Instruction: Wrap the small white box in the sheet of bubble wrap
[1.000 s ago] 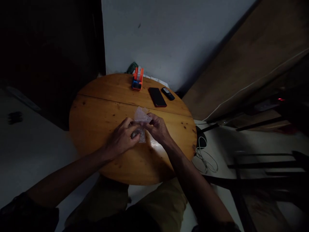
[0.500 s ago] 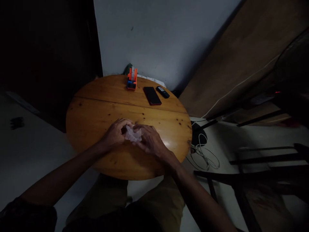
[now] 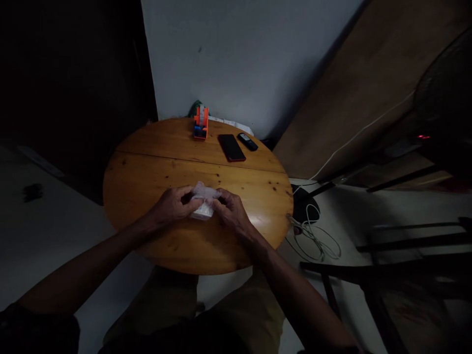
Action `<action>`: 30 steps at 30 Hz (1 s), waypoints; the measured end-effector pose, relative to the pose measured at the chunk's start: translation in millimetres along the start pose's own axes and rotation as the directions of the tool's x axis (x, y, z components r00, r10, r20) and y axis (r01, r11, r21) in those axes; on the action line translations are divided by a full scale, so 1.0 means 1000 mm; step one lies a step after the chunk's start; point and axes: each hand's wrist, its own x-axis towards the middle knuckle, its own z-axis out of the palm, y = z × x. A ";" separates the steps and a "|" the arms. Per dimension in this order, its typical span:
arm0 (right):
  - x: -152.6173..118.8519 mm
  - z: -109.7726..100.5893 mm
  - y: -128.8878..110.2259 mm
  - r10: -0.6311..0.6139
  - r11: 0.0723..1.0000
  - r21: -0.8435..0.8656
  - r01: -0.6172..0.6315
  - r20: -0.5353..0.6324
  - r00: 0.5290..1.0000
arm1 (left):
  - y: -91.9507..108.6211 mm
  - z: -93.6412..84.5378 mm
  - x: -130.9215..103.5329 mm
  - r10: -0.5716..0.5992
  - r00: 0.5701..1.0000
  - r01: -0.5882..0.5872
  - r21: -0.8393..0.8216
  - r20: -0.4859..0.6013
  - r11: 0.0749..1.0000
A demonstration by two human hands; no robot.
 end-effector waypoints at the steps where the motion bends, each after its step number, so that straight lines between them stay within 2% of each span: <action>1: 0.000 0.002 0.000 0.066 0.995 0.078 -0.067 0.011 0.998 | 0.003 -0.001 0.000 -0.040 0.999 0.040 -0.035 0.023 0.999; 3: 0.001 0.007 0.001 0.150 0.965 0.211 -0.153 0.031 0.988 | 0.005 -0.002 -0.001 -0.060 0.995 0.075 -0.184 0.084 0.980; 5: 0.004 0.010 0.002 0.193 0.939 0.285 -0.192 0.025 0.981 | 0.001 0.000 -0.002 -0.030 0.985 0.092 -0.375 0.169 0.922; 8: 0.010 0.011 0.003 0.208 0.944 0.264 -0.198 -0.009 0.978 | -0.010 0.005 0.000 0.024 0.979 0.086 -0.512 0.204 0.854; 11: 0.019 0.005 0.003 0.202 0.953 0.234 -0.191 -0.023 0.979 | -0.015 0.010 0.002 -0.010 0.985 0.102 -0.537 0.171 0.837; 15: 0.034 -0.001 0.002 0.193 0.931 0.321 -0.175 -0.024 0.981 | -0.012 0.010 0.006 -0.083 0.978 0.178 -0.565 0.189 0.806; 20: 0.045 0.001 0.003 0.147 0.945 0.304 -0.118 -0.074 0.986 | -0.008 0.008 0.012 -0.140 0.973 0.224 -0.589 0.185 0.777; 24: 0.042 0.005 0.006 0.142 0.943 0.315 -0.104 -0.099 0.985 | -0.010 0.011 0.014 -0.141 0.975 0.216 -0.592 0.172 0.777; 30: 0.039 0.003 0.005 0.020 0.971 0.239 0.014 -0.141 0.990 | -0.016 0.019 0.018 -0.112 0.988 0.153 -0.572 0.107 0.806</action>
